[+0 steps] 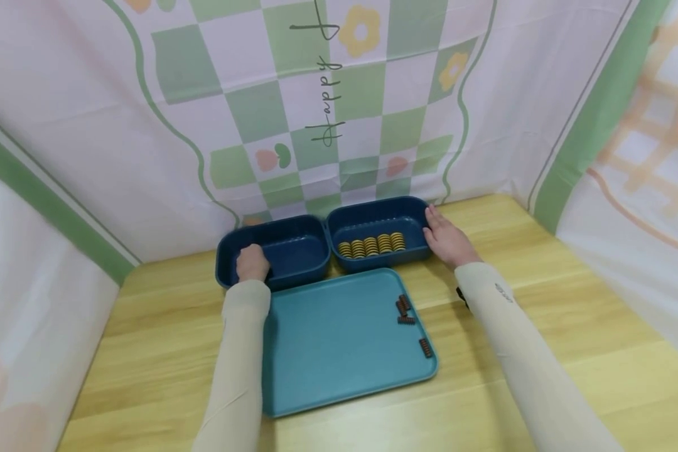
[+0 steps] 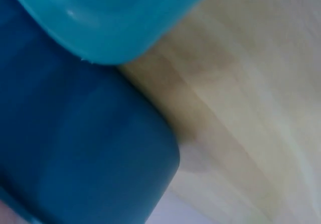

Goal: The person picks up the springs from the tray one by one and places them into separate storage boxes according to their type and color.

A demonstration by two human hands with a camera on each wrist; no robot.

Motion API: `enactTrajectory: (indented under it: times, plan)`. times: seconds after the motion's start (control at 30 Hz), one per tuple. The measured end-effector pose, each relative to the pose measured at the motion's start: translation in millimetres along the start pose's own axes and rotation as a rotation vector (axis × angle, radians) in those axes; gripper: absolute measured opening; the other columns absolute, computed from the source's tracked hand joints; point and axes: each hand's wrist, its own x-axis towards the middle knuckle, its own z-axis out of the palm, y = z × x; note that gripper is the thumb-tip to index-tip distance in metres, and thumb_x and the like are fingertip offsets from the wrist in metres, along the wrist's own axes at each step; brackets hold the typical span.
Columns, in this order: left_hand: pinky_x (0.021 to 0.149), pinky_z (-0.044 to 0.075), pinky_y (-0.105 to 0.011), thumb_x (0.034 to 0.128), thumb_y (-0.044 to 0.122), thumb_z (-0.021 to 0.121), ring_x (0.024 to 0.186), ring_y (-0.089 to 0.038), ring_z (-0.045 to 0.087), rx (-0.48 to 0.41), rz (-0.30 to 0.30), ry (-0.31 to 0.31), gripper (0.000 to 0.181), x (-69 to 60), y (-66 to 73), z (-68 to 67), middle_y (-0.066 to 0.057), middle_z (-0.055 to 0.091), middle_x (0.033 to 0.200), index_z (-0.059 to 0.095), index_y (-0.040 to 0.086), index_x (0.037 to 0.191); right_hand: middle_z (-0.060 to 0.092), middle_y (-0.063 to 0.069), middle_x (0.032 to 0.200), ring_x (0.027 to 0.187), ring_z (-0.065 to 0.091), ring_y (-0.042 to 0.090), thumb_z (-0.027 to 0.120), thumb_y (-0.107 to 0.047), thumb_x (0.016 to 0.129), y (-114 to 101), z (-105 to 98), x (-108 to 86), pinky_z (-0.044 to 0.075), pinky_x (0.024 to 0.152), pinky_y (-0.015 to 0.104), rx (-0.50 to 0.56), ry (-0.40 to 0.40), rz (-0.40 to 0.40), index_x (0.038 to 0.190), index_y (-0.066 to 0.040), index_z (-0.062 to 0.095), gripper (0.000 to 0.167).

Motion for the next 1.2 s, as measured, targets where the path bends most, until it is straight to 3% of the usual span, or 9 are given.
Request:
enactTrajectory:
  times: [0.23,0.43,0.53,0.67,0.77,0.83,0.97,1.07,1.2]
  plan:
    - [0.058,0.05,-0.038,0.0877,0.007,0.063,0.063,-0.026,0.058,-0.095,0.141,0.11,0.019,-10.8,17.1,-18.6,-0.013,0.061,0.069,0.063,0.001,0.07,0.011,0.023,0.154,0.139,0.015,0.039,0.034,-0.022,0.102,1,-2,0.5,0.018,0.111,0.051,0.003,0.013,0.009,0.147,0.007,0.015,0.057]
    - [0.064,0.054,-0.035,0.0885,0.013,0.066,0.069,-0.022,0.065,-0.2,0.393,0.243,0.013,-34.6,57.6,-27.8,-0.01,0.071,0.084,0.075,0.004,0.086,0.01,0.024,0.154,0.139,0.015,0.04,0.034,-0.021,0.102,6,-5,2.1,0.017,0.111,0.051,0.011,0.011,0.015,0.147,0.007,0.014,0.057]
    - [0.064,0.053,-0.029,0.0891,0.017,0.067,0.071,-0.015,0.066,-0.285,0.568,0.17,0.014,-55.1,82.4,-18.1,-0.005,0.072,0.087,0.076,0.008,0.092,0.01,0.024,0.154,0.139,0.015,0.04,0.035,-0.02,0.101,11,-4,1.4,0.017,0.111,0.051,0.006,0.009,0.017,0.147,0.008,0.014,0.057]
    - [0.067,0.05,-0.02,0.0892,0.018,0.066,0.077,-0.006,0.064,-0.29,0.826,-0.061,0.013,-91.7,115.6,12.4,0.001,0.072,0.092,0.075,0.012,0.097,0.01,0.025,0.153,0.139,0.015,0.041,0.035,-0.019,0.101,16,-2,-0.9,0.017,0.11,0.052,-0.005,0.014,0.019,0.146,0.009,0.016,0.056]
    - [0.071,0.048,-0.014,0.0893,0.014,0.066,0.084,-0.005,0.063,-0.127,1.026,-0.184,0.014,-119.6,134.3,39.6,0.001,0.071,0.096,0.074,0.01,0.1,0.01,0.025,0.153,0.139,0.015,0.04,0.034,-0.02,0.102,16,-1,-2.1,0.017,0.11,0.052,-0.001,0.012,0.018,0.147,0.008,0.016,0.056]
    - [0.072,0.047,-0.012,0.0891,0.014,0.066,0.086,-0.005,0.063,0.023,1.125,-0.199,0.014,-134.7,142.0,54.6,0.001,0.069,0.096,0.074,0.011,0.1,0.01,0.025,0.154,0.139,0.014,0.04,0.033,-0.021,0.102,13,0,-1.9,0.017,0.111,0.051,0.009,0.008,0.014,0.147,0.008,0.015,0.056]
    - [0.068,0.048,-0.013,0.0897,0.017,0.066,0.083,-0.005,0.061,0.265,1.165,-0.133,0.011,-153.4,149.2,73.9,0.003,0.066,0.091,0.073,0.015,0.097,0.011,0.023,0.154,0.14,0.014,0.039,0.034,-0.022,0.102,9,2,0.4,0.017,0.111,0.05,0.018,0.015,0.009,0.147,0.007,0.015,0.057]
    - [0.065,0.048,-0.015,0.0912,0.017,0.064,0.082,-0.005,0.061,0.319,1.143,-0.085,0.01,-156.8,151.1,82.2,0.004,0.064,0.091,0.072,0.016,0.098,0.011,0.023,0.154,0.14,0.014,0.038,0.034,-0.021,0.102,7,4,2.1,0.017,0.111,0.05,0.008,0.018,0.008,0.147,0.006,0.015,0.057]
    - [0.063,0.049,-0.015,0.0928,0.015,0.061,0.082,-0.006,0.061,0.332,1.134,-0.087,0.011,-156.7,153.3,88.4,0.004,0.065,0.092,0.071,0.016,0.098,0.011,0.022,0.154,0.14,0.014,0.037,0.035,-0.021,0.102,4,5,2.9,0.017,0.111,0.05,-0.003,0.011,0.008,0.147,0.007,0.015,0.057]
